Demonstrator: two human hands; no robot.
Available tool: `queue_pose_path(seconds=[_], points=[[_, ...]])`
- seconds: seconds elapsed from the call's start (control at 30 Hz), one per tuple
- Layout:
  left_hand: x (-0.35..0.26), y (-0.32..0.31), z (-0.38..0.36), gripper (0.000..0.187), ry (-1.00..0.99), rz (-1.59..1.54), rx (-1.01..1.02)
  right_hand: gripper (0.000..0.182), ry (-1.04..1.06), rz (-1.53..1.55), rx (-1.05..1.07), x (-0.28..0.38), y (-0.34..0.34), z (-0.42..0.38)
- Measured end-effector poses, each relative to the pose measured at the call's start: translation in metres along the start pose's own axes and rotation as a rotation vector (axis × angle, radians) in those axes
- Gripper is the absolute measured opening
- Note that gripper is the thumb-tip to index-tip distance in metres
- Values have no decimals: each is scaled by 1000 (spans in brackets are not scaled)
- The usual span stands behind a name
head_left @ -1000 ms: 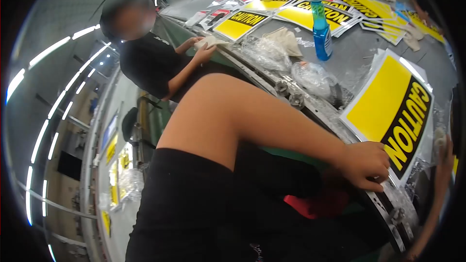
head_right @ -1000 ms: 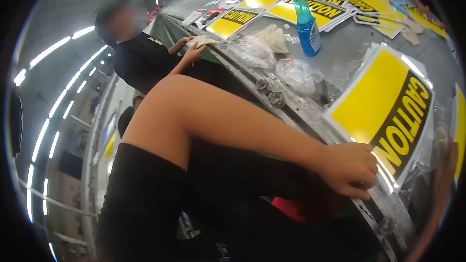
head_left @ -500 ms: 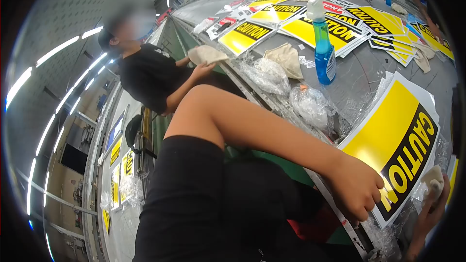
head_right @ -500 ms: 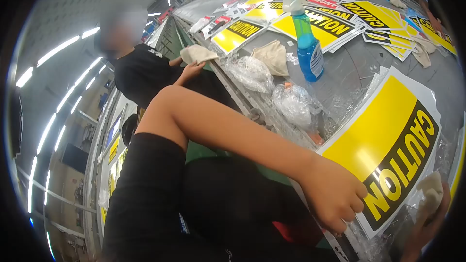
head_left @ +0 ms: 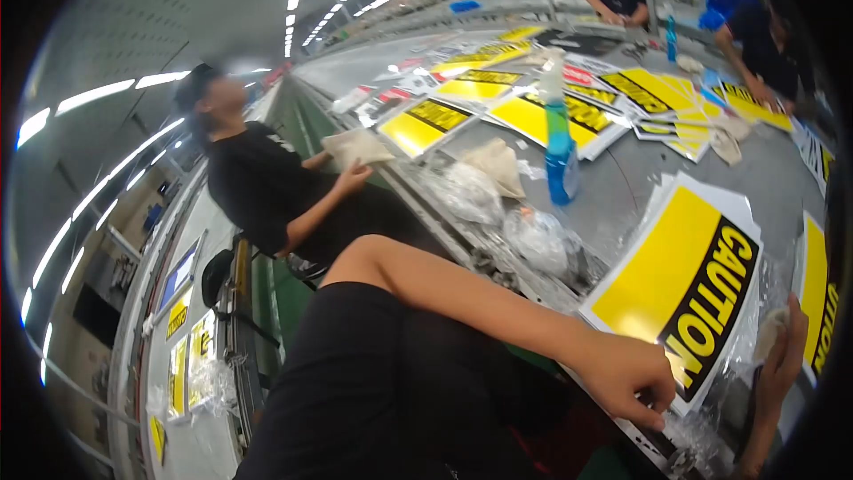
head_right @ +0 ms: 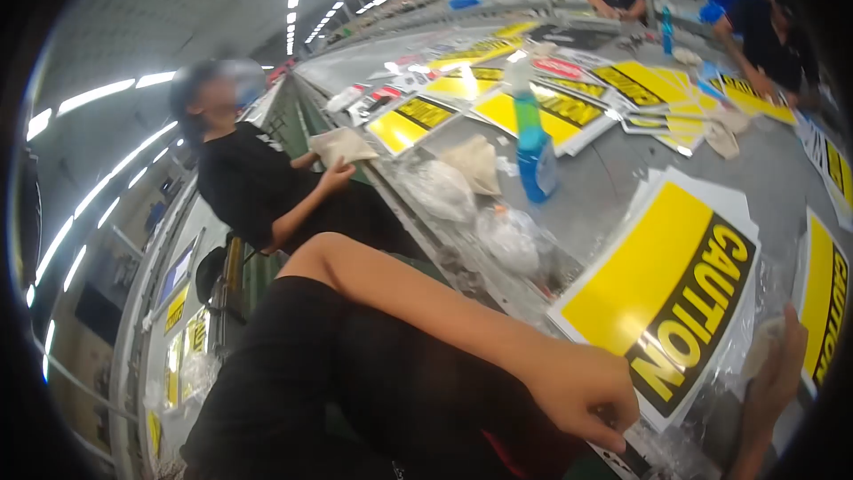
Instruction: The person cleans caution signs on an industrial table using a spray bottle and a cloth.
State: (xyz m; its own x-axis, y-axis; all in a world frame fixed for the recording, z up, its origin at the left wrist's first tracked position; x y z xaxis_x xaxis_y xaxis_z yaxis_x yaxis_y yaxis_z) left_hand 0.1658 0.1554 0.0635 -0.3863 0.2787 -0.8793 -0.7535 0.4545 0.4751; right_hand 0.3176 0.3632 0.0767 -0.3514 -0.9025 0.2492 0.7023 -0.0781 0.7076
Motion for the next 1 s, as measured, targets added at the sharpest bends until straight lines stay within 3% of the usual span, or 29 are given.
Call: queue_pose_path(seconds=[0.1, 0.17, 0.23, 0.47, 0.5, 0.6, 0.73, 0.77, 0.9, 1.0], points=[[-9, -12, 4, 33, -71, -98, 28, 37, -194, 208, -30, -20, 0, -3], [-7, -16, 7, 33, -58, -117, 29, 36, -214, 209, 58, -21, -7, -4], [-9, -16, 12, 33, -67, -106, 25, 35, -75, 146, 48, -16, -6, -4], [-7, -13, 29, 33, 2, -118, 47, 34, -141, 602, 177, -7, -33, -27], [-3, -13, 35, 33, -38, -91, 43, 34, -131, 418, 68, 5, -29, -28], [-2, -12, 39, 33, -40, -70, 16, 39, -272, 361, 506, 44, -35, -30], [-6, -3, 39, 34, -84, -70, -105, 37, -333, 429, 343, 69, -6, -20], [-3, 1, 38, 34, -52, -97, -125, 32, -343, 543, 371, 56, -11, -25], [-3, 25, 33, 38, 38, -121, -268, 47, -891, 1176, 232, -10, -49, -81], [9, 31, 29, 50, 180, -138, -282, 62, -835, 1453, 224, 37, -38, -67]])
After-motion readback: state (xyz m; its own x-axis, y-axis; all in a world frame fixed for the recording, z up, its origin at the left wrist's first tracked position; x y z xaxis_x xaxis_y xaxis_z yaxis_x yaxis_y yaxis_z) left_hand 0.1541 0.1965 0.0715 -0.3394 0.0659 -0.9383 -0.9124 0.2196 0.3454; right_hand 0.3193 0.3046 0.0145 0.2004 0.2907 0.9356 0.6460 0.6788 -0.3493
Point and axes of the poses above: each hand's wrist, its own z-axis towards the middle knuckle, its own y-axis out of the back of the hand, x = y × z, the point moved 10 cm from there along z, towards the middle knuckle, and after that the axes turned 3 degrees about x, right-handed, at the moved point
